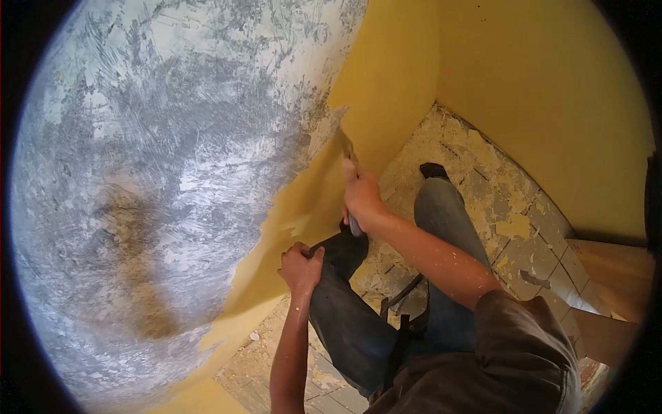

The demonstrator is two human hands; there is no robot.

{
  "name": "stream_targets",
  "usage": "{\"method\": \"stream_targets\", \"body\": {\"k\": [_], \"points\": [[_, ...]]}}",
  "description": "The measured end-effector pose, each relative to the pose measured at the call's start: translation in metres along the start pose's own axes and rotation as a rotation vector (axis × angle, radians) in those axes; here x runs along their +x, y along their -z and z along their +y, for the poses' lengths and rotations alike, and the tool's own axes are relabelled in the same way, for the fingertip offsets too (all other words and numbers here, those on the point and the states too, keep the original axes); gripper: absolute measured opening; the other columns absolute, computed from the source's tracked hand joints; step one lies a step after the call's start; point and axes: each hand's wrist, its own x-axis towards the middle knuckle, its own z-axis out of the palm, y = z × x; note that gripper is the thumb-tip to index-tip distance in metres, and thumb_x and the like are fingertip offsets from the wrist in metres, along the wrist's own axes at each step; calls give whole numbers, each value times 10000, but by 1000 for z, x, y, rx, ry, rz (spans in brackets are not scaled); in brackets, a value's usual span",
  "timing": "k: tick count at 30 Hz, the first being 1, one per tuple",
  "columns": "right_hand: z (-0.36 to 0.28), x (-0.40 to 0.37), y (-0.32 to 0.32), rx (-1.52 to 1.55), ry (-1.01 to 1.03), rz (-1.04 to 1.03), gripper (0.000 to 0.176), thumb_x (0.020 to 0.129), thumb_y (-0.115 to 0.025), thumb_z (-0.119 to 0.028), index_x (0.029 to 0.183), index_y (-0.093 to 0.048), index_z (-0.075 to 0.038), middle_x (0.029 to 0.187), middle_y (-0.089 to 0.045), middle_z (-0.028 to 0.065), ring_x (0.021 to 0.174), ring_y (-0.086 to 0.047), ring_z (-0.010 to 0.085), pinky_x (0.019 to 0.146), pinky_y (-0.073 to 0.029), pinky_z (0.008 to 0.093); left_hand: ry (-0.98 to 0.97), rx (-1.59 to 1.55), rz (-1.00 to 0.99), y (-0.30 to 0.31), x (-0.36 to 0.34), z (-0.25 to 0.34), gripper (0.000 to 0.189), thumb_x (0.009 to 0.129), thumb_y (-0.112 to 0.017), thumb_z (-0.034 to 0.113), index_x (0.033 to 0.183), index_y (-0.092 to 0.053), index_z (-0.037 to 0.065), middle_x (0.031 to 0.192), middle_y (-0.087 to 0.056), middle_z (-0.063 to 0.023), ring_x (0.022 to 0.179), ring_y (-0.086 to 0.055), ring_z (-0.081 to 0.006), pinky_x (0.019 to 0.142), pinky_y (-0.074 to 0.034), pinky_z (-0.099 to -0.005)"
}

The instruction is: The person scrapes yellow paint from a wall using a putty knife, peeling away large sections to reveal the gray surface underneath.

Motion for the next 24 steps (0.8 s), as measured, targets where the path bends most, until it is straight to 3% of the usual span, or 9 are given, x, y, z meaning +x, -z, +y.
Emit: {"method": "stream_targets", "body": {"k": [9,12,14,15,21,23,24], "points": [[0,5,-1,-81,-7,0,554,1068,-385,-426,1415,-456,0,603,-545,127,339,-487,238,328,-413,375,1,0,7,3,5,2,353,762,-765,393,913,-706,80,912,-707,-77,1001,-618,-294,886,-435,-507],[6,8,3,-65,0,-32,582,1071,-378,-410,1513,-362,-32,606,-552,129,348,-497,236,334,-418,373,13,13,-7,1,0,-1,356,763,-764,393,917,-707,77,916,-707,-78,999,-619,-295,885,-434,-508],[3,-2,-2,-82,11,28,548,1057,-386,-481,1166,-562,26,541,-471,72,346,-470,191,330,-400,353,8,18,8,1,4,-1,358,761,-763,394,916,-706,75,916,-707,-78,996,-621,-296,883,-434,-509],[0,4,-3,-77,21,26,548,1057,-386,-481,1166,-562,26,541,-471,72,346,-470,191,330,-400,353,-11,4,18,2,4,0,360,758,-763,394,916,-707,75,909,-706,-80,996,-620,-296,880,-434,-510],[-8,1,4,-52,73,31,556,1062,-388,-461,1285,-530,28,522,-475,76,338,-469,191,329,-398,359,3,5,10,0,1,0,361,751,-763,394,905,-705,73,888,-698,-86,990,-618,-303,870,-435,-513],[-8,2,6,-146,33,-15,568,1074,-379,-393,1513,-367,-33,620,-558,131,369,-512,223,337,-417,373,-19,3,35,0,7,0,361,751,-762,393,903,-704,71,885,-696,-86,986,-618,-306,867,-436,-514],[-6,5,6,-148,28,-14,568,1074,-379,-393,1513,-367,-33,620,-558,131,369,-512,223,337,-417,373,-10,3,13,1,7,1,361,752,-761,393,902,-704,69,891,-697,-84,985,-619,-307,866,-436,-516]]}}
